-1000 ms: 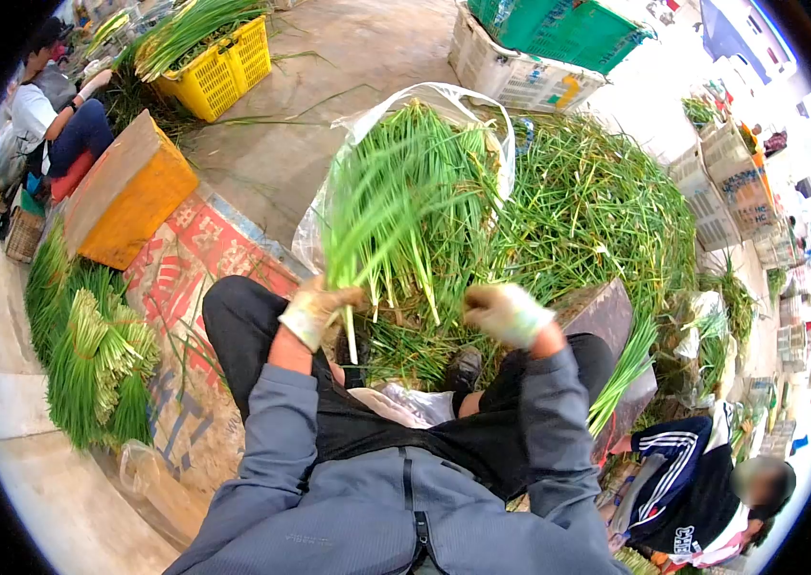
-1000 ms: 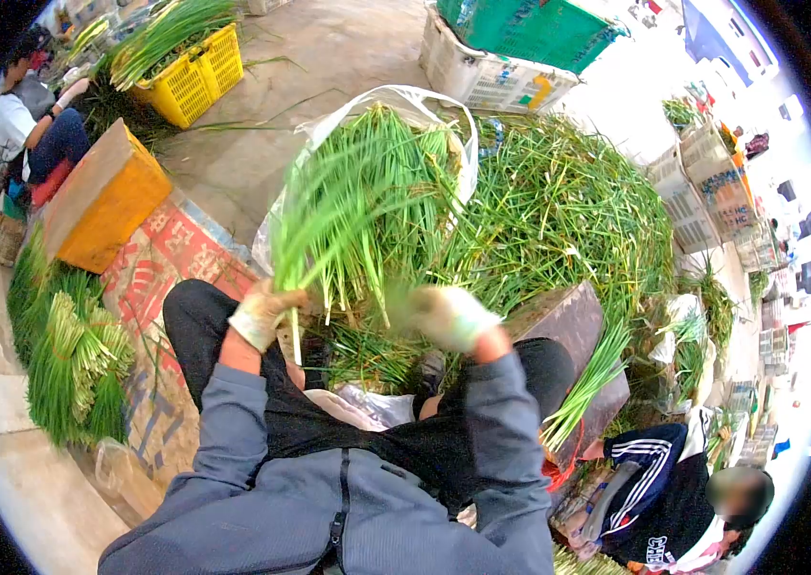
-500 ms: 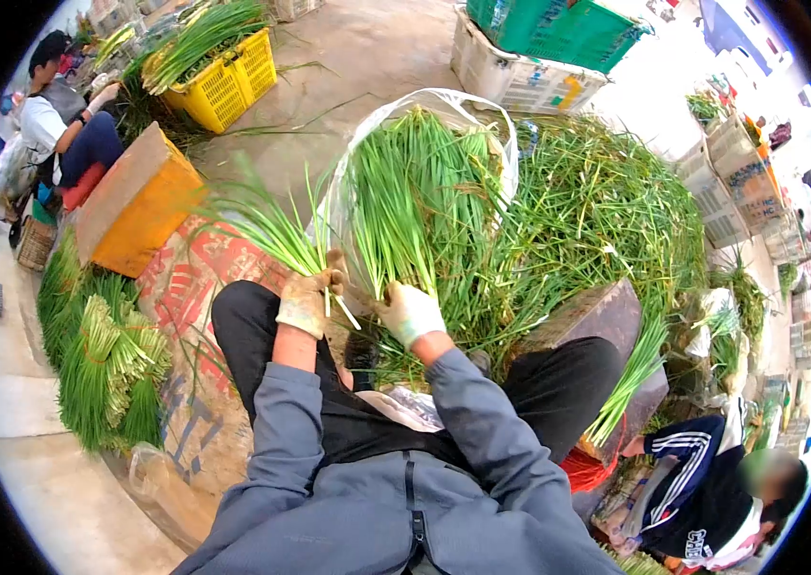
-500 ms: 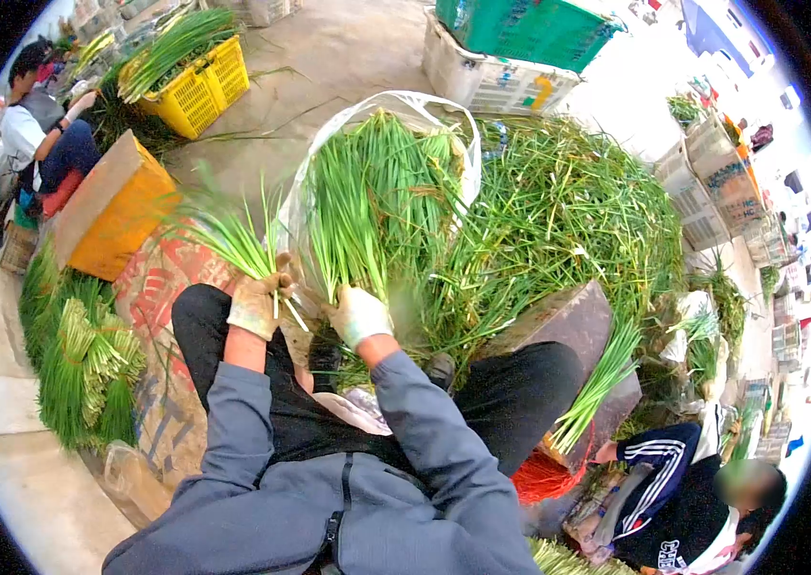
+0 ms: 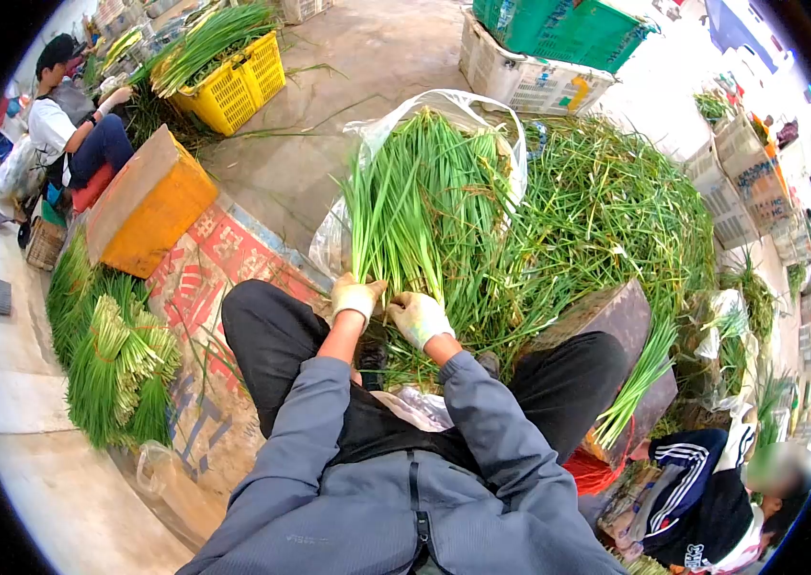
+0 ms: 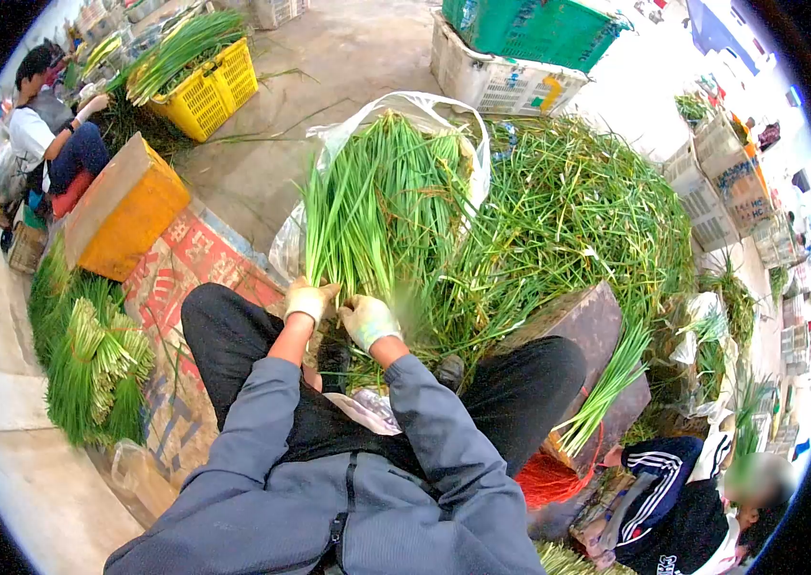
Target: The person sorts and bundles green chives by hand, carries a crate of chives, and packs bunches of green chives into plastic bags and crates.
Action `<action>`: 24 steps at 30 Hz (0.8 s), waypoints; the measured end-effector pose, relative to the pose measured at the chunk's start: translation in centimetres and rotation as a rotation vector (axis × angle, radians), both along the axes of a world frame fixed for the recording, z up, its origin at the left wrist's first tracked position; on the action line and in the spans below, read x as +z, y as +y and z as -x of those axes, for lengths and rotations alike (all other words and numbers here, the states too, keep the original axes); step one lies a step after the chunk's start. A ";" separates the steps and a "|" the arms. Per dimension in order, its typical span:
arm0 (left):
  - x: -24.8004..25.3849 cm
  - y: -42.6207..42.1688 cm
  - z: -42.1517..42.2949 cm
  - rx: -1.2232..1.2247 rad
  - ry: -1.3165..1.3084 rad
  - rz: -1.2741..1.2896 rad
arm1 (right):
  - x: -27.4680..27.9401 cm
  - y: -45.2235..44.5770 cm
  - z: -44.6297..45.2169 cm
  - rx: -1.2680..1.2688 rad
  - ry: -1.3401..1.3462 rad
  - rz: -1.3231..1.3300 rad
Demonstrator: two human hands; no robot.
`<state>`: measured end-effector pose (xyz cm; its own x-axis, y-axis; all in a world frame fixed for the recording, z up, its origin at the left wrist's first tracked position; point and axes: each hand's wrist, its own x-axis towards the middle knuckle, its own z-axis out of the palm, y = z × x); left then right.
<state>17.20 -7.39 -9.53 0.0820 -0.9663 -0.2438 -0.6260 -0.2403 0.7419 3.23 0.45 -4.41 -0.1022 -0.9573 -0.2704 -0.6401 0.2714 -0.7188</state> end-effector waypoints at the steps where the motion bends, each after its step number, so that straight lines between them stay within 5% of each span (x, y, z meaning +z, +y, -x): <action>1: -2.2 -0.4 0.0 -0.003 -0.030 0.045 | -0.4 0.1 0.1 -0.005 -0.002 0.003; 5: 0.7 -0.7 -0.2 -0.087 0.227 -0.150 | 0.3 0.5 1.0 0.044 0.053 0.018; 6: 1.3 -1.0 -0.9 -0.020 0.443 -0.376 | 1.0 0.5 1.2 0.000 -0.008 -0.027; 9: 3.7 1.8 -1.5 0.109 0.865 -0.540 | 1.1 0.5 1.4 -0.040 -0.041 0.066; 11: 9.7 4.6 -1.5 0.120 0.860 -0.625 | 1.9 0.4 1.0 -0.243 -0.521 -0.119; 13: 8.5 6.2 -2.5 0.067 0.860 -0.531 | 1.9 0.8 0.5 -0.273 -0.701 -0.055; 17: 9.3 7.1 -3.1 0.235 0.994 -0.576 | 4.2 2.0 0.2 -0.384 -1.496 -0.156; 21: 9.8 6.0 -3.7 0.377 1.261 -0.480 | 9.8 4.0 2.2 -0.287 -1.438 0.151; 24: 10.5 6.1 -4.5 0.323 1.294 -0.406 | 13.0 4.9 5.5 -0.343 -1.669 0.433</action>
<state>21.67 -1.30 1.00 -0.2112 -0.7921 -0.5727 0.5670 -0.5766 0.5883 -2.27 5.32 8.63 -0.2006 -0.9788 -0.0418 0.8297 -0.1470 -0.5386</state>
